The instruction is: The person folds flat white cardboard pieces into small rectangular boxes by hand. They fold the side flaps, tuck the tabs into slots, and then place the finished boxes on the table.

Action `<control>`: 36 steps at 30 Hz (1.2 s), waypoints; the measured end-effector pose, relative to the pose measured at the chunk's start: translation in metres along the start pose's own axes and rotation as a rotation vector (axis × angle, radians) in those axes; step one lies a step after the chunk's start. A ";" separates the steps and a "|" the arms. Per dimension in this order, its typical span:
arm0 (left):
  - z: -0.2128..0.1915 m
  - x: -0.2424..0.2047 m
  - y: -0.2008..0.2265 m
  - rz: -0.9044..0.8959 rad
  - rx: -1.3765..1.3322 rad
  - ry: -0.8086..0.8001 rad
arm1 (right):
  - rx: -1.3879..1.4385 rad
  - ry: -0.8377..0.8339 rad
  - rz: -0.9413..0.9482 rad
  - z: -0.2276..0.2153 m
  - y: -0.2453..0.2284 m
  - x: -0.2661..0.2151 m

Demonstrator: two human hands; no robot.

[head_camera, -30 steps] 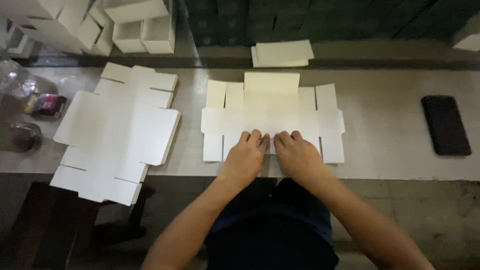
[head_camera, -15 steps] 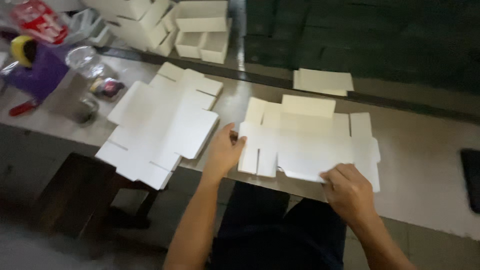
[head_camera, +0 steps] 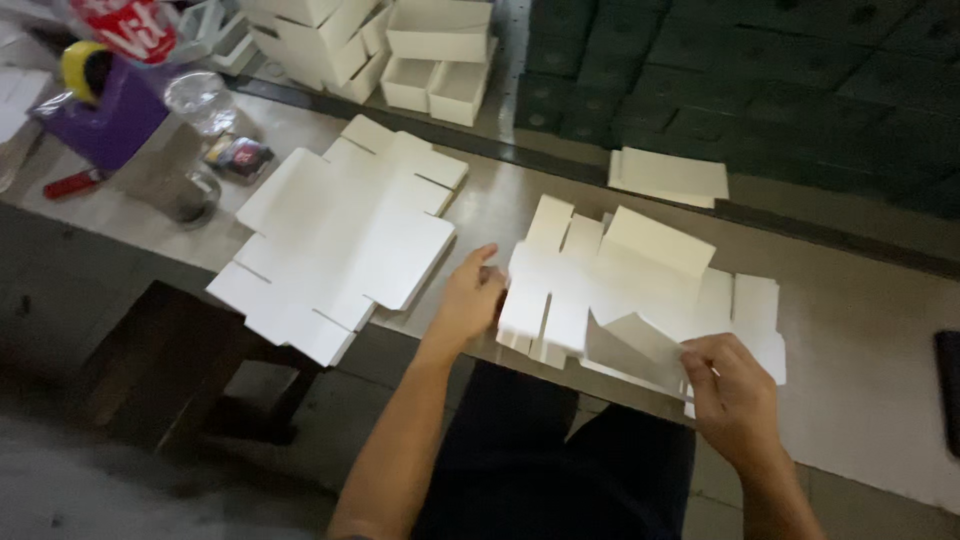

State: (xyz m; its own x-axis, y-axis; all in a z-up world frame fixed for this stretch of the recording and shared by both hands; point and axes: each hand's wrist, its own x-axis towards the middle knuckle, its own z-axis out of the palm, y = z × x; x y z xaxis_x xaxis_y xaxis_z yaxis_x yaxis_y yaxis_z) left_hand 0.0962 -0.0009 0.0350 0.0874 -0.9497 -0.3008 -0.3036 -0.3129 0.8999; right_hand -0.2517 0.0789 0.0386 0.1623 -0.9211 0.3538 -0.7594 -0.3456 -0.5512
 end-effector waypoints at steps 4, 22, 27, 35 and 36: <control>0.008 -0.001 0.012 -0.051 -0.279 0.013 | -0.057 0.083 0.174 -0.005 0.007 -0.007; -0.042 -0.042 -0.047 0.194 -0.770 0.190 | -0.058 0.466 -0.372 0.039 -0.017 -0.032; -0.095 -0.077 -0.081 -0.002 -1.027 0.851 | -0.205 0.041 -0.343 0.049 -0.025 -0.026; -0.115 -0.101 -0.084 0.201 -0.387 0.928 | -0.343 -0.154 -0.154 0.044 -0.007 -0.025; -0.114 -0.102 -0.092 0.153 0.075 1.056 | -0.323 -0.156 -0.074 0.035 -0.010 -0.027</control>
State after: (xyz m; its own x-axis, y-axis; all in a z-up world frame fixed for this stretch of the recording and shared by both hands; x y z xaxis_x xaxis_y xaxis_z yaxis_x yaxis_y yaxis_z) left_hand 0.2238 0.1235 0.0189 0.8098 -0.5200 0.2717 -0.4355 -0.2225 0.8723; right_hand -0.2263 0.1008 0.0077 0.2994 -0.9206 0.2505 -0.8978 -0.3607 -0.2527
